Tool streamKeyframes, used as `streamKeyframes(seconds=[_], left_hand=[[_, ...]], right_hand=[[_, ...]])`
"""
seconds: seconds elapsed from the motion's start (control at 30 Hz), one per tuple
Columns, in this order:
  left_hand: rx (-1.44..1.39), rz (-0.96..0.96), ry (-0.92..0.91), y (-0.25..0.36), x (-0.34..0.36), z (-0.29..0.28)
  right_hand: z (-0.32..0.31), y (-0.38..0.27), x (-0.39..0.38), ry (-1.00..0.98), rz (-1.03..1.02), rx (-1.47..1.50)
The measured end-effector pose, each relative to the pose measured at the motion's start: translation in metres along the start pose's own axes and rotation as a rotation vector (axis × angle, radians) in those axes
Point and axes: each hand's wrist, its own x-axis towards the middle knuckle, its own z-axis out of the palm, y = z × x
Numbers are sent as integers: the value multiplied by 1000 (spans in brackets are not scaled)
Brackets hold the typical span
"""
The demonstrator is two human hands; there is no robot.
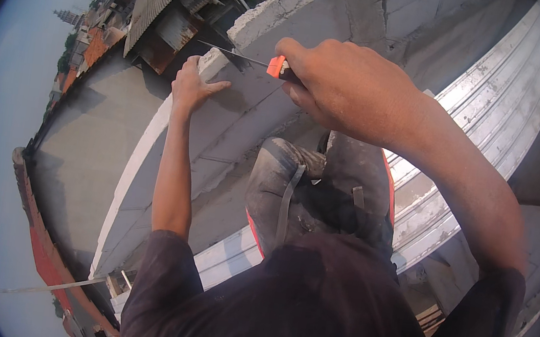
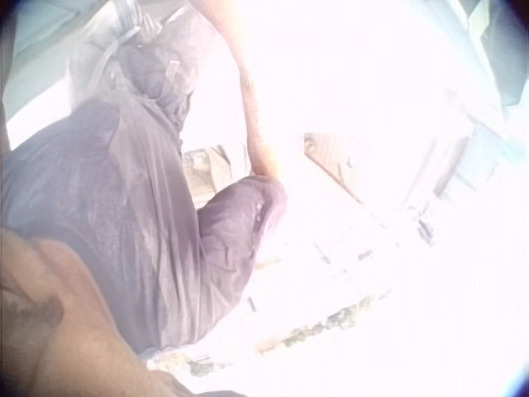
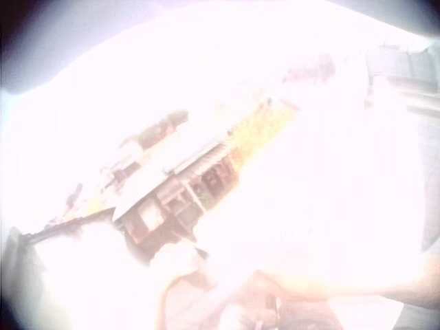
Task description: The person uses a hand saw to cut a concrete block on a rooftop. The person holds the block with one hand and saws through it with the other, eventually separating a piece.
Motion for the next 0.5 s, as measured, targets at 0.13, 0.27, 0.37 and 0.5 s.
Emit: streamKeyframes(seconds=[0.13, 0.27, 0.37, 0.5], left_hand=[[22, 15, 47, 3, 4, 2], [10, 24, 60, 7, 2, 4], [32, 17, 39, 10, 3, -2], [24, -13, 29, 4, -1, -2]], right_hand=[[34, 0, -30, 75, 62, 212], [91, -12, -68, 439, 58, 545], [86, -24, -57, 478, 133, 636], [76, -31, -27, 477, 80, 622]])
